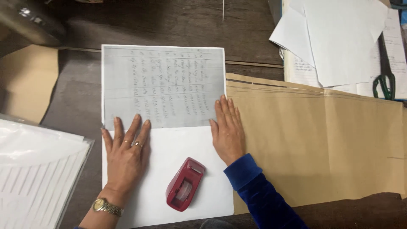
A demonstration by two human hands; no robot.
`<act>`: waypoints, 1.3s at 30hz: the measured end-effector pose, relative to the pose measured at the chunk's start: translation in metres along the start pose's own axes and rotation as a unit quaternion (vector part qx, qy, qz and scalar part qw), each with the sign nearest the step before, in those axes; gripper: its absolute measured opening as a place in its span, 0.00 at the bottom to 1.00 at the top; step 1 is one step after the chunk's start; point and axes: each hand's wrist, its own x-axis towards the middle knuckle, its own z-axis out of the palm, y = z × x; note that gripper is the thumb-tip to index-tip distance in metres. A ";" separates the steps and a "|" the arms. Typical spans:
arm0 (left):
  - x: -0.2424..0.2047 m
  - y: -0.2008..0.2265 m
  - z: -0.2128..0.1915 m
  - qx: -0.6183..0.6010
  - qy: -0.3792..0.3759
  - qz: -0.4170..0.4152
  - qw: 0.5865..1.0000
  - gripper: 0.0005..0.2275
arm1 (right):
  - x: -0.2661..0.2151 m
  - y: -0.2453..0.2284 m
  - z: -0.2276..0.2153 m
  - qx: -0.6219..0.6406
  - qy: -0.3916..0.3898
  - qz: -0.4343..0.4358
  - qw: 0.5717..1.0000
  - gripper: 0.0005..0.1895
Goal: The person tapes a white sheet of paper onto a larger brown paper sheet on a table. They use a red tape dispenser to apply tape to the edges of the white paper, smoothing it down. They then place a printed document on top of the taped paper and secure it with additional tape.
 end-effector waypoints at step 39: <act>-0.002 0.002 0.004 0.031 0.057 -0.004 0.998 0.20 | -0.006 -0.051 -0.090 0.307 -0.391 -0.222 0.839 0.34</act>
